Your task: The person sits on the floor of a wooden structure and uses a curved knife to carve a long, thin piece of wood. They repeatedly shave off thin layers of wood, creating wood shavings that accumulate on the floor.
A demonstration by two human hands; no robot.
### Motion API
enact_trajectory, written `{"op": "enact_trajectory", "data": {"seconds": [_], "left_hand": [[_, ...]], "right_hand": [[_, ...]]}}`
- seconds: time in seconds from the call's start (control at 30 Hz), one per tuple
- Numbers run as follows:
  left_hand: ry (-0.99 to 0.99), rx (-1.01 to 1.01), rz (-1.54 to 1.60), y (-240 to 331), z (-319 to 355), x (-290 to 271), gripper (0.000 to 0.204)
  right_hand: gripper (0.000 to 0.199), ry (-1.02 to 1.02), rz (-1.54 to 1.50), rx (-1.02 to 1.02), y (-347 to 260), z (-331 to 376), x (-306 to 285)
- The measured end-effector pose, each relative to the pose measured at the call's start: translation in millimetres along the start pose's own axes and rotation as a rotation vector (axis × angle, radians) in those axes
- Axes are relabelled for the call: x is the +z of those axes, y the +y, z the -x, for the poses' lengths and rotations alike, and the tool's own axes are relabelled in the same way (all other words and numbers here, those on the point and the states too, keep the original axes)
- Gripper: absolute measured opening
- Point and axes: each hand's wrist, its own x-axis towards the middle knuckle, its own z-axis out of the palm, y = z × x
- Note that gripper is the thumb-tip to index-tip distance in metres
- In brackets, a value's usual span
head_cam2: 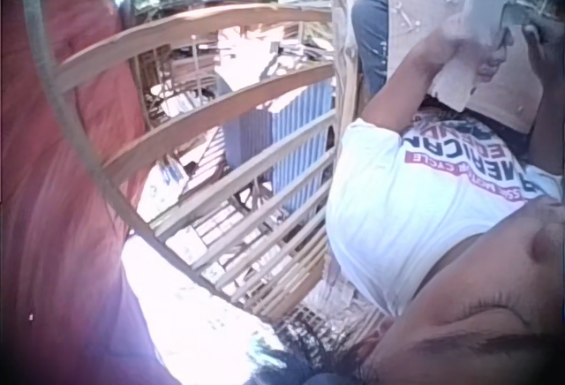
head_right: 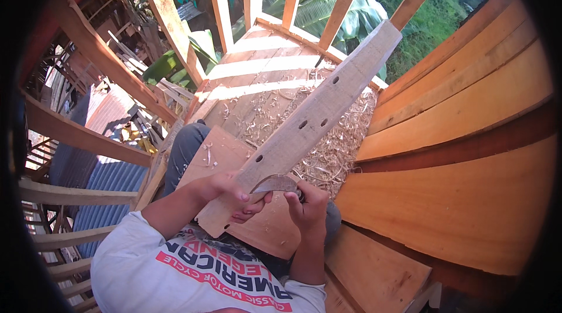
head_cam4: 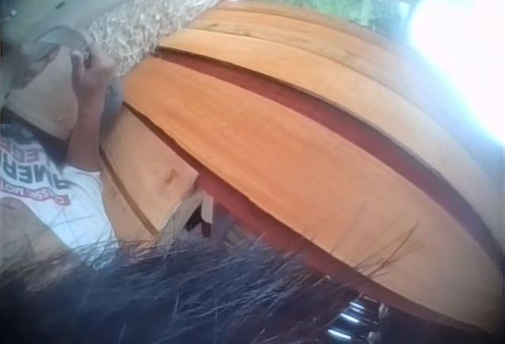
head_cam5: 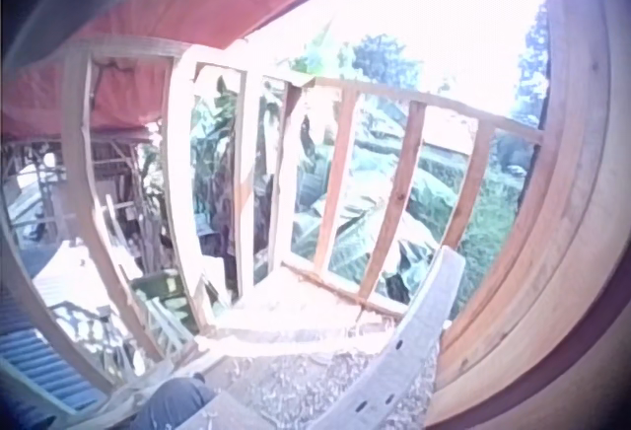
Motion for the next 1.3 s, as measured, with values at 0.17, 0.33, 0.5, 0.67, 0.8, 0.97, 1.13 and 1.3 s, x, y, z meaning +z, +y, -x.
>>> {"op": "enact_trajectory", "data": {"seconds": [0.17,0.33,0.5,0.67,0.8,0.97,1.13,1.3], "left_hand": [[-0.043,-0.025,-0.091,-0.3,16.6,-6.4,0.040],[-0.083,-0.036,-0.040,-8.3,28.5,-13.1,0.035],[0.018,-0.027,-0.156,-26.3,47.3,-13.6,0.034],[0.143,0.027,-0.217,-13.3,50.1,-22.5,0.033],[0.213,0.039,-0.335,-13.5,41.8,-19.2,0.030],[0.288,0.067,-0.633,-15.3,41.2,-7.0,0.030],[0.425,0.108,-0.820,-10.4,46.0,7.7,0.033],[0.465,0.069,-0.846,-12.3,49.4,9.5,0.033]], "right_hand": [[0.066,0.061,0.142,-0.004,-12.0,-8.0,-2.9],[0.068,0.257,0.259,-0.040,11.4,-21.6,-10.5],[0.067,0.470,0.178,0.256,23.3,-38.4,-38.9],[0.067,0.253,0.094,0.161,-16.0,-4.7,-5.9],[0.062,0.068,0.273,0.031,-53.6,5.3,28.6],[0.063,0.107,0.395,-0.009,-43.3,2.3,29.1],[0.069,0.133,0.523,-0.019,-41.6,-11.1,7.0],[0.072,0.194,0.607,-0.102,-35.0,-22.7,1.2]]}}
